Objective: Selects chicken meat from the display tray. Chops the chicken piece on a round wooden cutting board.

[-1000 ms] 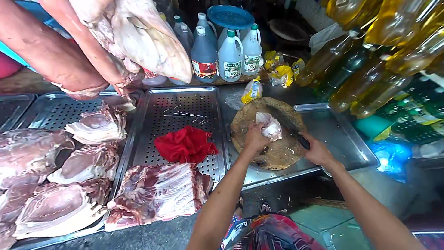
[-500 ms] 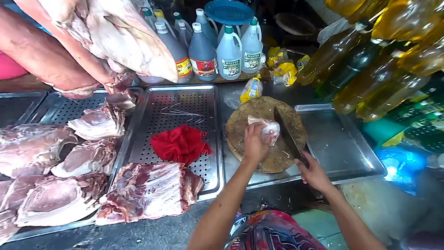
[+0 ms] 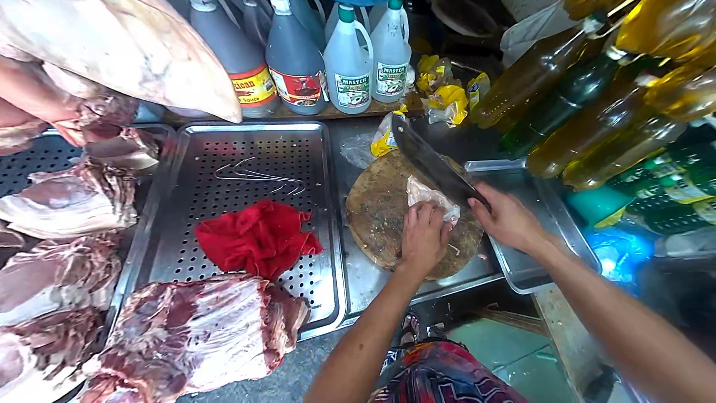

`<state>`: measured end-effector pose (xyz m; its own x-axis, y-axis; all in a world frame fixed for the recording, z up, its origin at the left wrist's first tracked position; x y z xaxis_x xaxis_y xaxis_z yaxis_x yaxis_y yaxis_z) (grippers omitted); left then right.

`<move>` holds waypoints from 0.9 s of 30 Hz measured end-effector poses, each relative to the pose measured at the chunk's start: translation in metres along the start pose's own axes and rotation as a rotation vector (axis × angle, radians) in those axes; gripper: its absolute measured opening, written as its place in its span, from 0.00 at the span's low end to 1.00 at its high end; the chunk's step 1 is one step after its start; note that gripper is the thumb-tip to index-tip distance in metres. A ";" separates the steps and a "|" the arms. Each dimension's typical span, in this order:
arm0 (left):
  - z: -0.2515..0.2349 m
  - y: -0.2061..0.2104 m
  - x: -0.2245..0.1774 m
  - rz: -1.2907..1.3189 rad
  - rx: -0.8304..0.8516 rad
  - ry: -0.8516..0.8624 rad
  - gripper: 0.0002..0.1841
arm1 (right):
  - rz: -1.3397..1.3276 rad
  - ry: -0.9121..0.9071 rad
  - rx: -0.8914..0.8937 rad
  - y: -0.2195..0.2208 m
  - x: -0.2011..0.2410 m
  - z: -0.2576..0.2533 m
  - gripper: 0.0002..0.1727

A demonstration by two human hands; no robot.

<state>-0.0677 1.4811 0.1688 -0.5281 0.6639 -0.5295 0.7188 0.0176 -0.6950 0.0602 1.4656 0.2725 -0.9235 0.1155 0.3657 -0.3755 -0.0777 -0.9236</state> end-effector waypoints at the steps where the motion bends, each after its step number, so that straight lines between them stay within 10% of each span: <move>1: 0.000 0.001 0.000 0.005 -0.001 -0.004 0.17 | 0.049 -0.027 0.024 0.002 0.008 -0.009 0.20; 16: 0.001 -0.004 0.012 0.078 0.012 -0.041 0.16 | 0.263 0.116 0.330 0.015 0.004 -0.014 0.17; 27: -0.001 -0.003 0.012 0.061 -0.016 -0.061 0.14 | -0.240 0.466 0.355 0.048 -0.068 0.090 0.19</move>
<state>-0.0759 1.4897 0.1653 -0.5096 0.6175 -0.5992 0.7570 -0.0092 -0.6533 0.0982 1.3649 0.2138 -0.7092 0.5834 0.3959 -0.6451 -0.3104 -0.6982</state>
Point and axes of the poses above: each hand's wrist, its own z-axis away from the middle knuckle, its own y-axis out of the palm, x = y × z, the point moved 9 cm from there along -z, towards the middle knuckle, and after that the axes turned 6 degrees about y, right-handed, at the moved point
